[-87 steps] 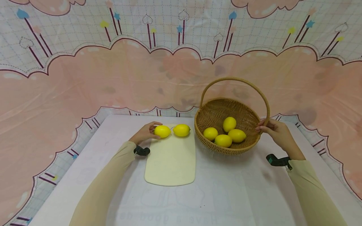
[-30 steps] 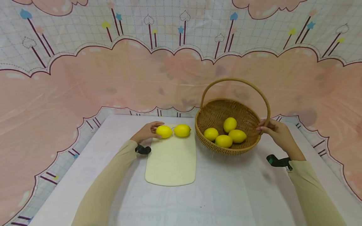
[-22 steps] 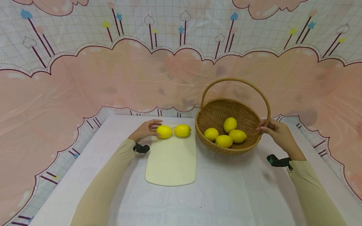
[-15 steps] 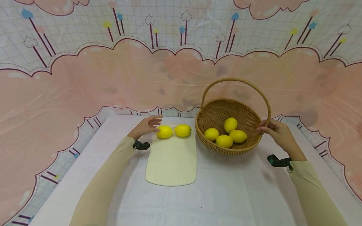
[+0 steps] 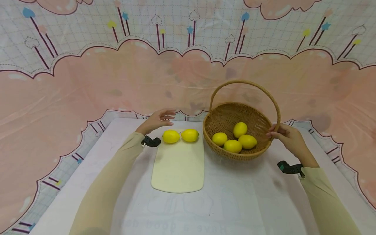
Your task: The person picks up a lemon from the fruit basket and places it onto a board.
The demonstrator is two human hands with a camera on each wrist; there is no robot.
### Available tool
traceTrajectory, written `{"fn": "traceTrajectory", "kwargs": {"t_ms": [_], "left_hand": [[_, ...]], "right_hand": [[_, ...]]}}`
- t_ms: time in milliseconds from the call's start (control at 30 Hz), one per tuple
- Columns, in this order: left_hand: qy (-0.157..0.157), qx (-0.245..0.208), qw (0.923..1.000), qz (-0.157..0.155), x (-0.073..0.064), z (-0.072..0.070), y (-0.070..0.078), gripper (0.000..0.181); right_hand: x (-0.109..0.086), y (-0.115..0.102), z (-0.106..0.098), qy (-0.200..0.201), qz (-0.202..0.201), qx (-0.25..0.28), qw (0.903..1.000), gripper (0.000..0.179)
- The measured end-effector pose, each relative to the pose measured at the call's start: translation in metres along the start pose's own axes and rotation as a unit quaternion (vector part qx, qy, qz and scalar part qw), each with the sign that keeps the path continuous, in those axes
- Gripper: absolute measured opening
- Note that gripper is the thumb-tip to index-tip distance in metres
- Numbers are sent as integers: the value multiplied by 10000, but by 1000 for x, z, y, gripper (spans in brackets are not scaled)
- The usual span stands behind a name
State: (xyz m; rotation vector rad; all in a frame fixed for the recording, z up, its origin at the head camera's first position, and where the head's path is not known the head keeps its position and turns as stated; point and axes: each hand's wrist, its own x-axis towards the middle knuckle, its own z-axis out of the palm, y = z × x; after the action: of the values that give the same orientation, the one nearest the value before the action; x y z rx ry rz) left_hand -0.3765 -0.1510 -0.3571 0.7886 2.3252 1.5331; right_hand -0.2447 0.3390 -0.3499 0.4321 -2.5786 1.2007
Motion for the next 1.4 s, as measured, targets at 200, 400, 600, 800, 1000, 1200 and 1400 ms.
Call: {"fn": "traceTrajectory", "kwargs": {"t_ms": [200,400,600,800,1000,1200,1400], "left_hand": [[-295,19,9992,277,12,13,21,59],[-674,316,9963,430,28,30,47,55],[-1113,395,9911,617,50,46,72,54],[-1445,590,9858,612,76,67,89,52],[-1759,683,9796,688,96,94,103,52],[-2053,963,9722,585,112,121,113,53],[-2375,1411,9593,582,127,145,114,53]], "right_hand": [[-1,-4,2,-10,-69,-142,9999,17],[-2,-5,2,-32,-86,-175,9998,15],[-2,-5,2,-77,-83,-143,9998,16],[-3,-4,2,-100,-51,-57,9999,17],[-4,-5,1,-94,-36,-122,9999,17],[-4,-6,1,-103,79,-101,9999,15],[-5,-5,1,-88,13,-126,9999,14]]}}
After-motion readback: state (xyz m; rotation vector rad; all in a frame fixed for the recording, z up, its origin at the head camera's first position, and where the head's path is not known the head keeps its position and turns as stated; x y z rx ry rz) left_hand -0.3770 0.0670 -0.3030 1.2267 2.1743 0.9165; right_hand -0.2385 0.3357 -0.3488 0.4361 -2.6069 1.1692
